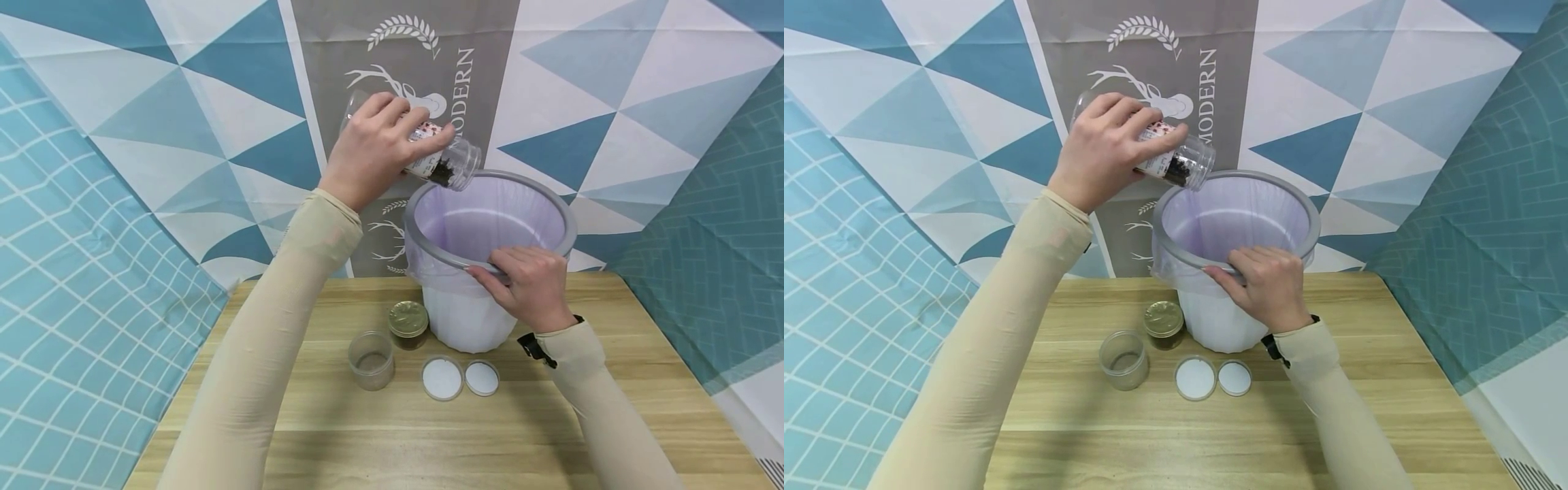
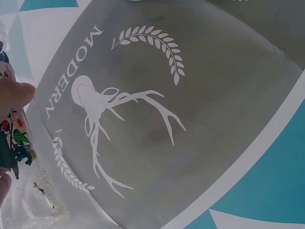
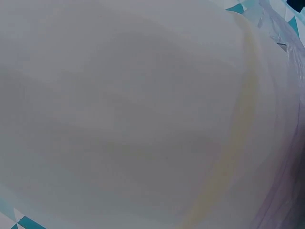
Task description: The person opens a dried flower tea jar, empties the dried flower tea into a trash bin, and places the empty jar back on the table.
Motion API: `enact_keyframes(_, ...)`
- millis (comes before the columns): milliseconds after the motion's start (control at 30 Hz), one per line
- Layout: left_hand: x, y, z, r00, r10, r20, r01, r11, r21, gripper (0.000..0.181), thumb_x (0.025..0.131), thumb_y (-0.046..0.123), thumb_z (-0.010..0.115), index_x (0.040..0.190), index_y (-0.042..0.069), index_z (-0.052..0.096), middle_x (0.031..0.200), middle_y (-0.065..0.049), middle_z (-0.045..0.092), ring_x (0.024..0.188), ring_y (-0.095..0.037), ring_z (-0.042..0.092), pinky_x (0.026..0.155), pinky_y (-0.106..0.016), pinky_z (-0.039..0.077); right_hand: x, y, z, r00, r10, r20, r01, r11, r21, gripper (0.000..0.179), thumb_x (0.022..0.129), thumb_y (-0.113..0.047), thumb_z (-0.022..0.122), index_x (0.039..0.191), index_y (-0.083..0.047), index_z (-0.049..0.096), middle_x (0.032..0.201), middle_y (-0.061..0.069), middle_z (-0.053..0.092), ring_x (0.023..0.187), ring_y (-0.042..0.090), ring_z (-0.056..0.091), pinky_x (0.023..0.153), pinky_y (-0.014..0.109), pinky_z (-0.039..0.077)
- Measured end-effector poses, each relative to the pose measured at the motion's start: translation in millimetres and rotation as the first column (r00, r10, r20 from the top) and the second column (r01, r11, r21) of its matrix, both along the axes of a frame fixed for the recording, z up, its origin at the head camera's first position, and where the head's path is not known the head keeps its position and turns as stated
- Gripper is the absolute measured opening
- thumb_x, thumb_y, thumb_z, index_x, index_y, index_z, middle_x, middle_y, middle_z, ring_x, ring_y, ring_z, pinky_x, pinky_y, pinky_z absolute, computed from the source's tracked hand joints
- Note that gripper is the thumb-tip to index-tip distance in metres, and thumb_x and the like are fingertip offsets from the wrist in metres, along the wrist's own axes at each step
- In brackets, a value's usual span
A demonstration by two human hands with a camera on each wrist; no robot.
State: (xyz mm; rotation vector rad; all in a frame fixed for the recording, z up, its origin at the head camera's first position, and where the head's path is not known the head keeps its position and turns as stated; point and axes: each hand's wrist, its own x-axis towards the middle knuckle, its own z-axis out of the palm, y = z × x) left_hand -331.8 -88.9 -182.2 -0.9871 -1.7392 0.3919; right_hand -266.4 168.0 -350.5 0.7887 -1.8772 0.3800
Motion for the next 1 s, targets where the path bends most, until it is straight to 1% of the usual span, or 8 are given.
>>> enact_keyframes(67,0.5,1.3,0.5,1.0,0.002,-0.013,-0.002,1.0,-0.009,0.048,0.105,-0.004,0.045,0.129,0.032,0.066,0.115,-0.009,0.072,0.104,-0.032,0.068,0.105,-0.043,0.052,0.1,0.0,0.1,1.0,0.001,-0.001,-0.001,1.0,-0.001,0.059,0.104,-0.055,0.051,0.06,-0.017,0.045,0.049,-0.007,0.038,0.042,0.006,0.032,0.042,0.025,0.02)
enact_keyframes(200,2.3,3.0,1.2,0.999,0.028,-0.022,-0.028,0.999,-0.036,0.054,0.105,-0.007,0.043,0.132,0.034,0.066,0.119,-0.008,0.072,0.108,-0.031,0.068,0.107,-0.043,0.051,0.1,-0.3,0.2,1.0,0.003,0.003,-0.003,1.0,-0.003,0.059,0.104,-0.055,0.052,0.06,-0.016,0.046,0.049,-0.007,0.039,0.042,0.007,0.033,0.042,0.025,0.02)
enact_keyframes(333,3.9,4.5,1.6,0.998,0.054,-0.021,-0.056,0.997,-0.057,0.06,0.104,-0.011,0.04,0.135,0.034,0.064,0.122,-0.007,0.071,0.111,-0.03,0.068,0.11,-0.042,0.051,0.1,-0.4,0.1,1.0,0.002,0.005,-0.002,1.0,-0.002,0.059,0.104,-0.055,0.052,0.06,-0.016,0.046,0.049,-0.007,0.039,0.042,0.007,0.033,0.042,0.026,0.02)
enact_keyframes(467,5.0,6.0,2.7,0.996,0.087,-0.011,-0.088,0.993,-0.072,0.061,0.104,-0.011,0.039,0.137,0.034,0.062,0.127,-0.007,0.071,0.116,-0.029,0.067,0.111,-0.042,0.05,0.2,-0.4,0.1,1.0,0.002,0.004,-0.002,1.0,-0.001,0.059,0.104,-0.056,0.052,0.06,-0.016,0.046,0.049,-0.007,0.039,0.042,0.006,0.033,0.042,0.025,0.02)
enact_keyframes(567,5.8,7.1,3.7,0.995,0.098,-0.012,-0.099,0.992,-0.079,0.061,0.104,-0.011,0.039,0.139,0.035,0.061,0.129,-0.007,0.07,0.119,-0.029,0.066,0.113,-0.042,0.048,0.0,-0.5,-0.1,1.0,0.003,0.004,-0.003,1.0,-0.004,0.059,0.104,-0.056,0.052,0.06,-0.017,0.047,0.049,-0.007,0.039,0.042,0.006,0.033,0.042,0.025,0.02)
enact_keyframes(1000,5.9,10.9,3.4,0.996,0.073,-0.053,-0.077,0.993,-0.092,0.063,0.104,-0.012,0.036,0.138,0.034,0.06,0.126,-0.007,0.069,0.119,-0.029,0.066,0.113,-0.041,0.047,-0.1,0.0,-0.3,1.0,0.003,0.001,-0.003,1.0,-0.012,0.059,0.104,-0.056,0.051,0.06,-0.016,0.047,0.049,-0.006,0.039,0.042,0.007,0.033,0.042,0.025,0.019)
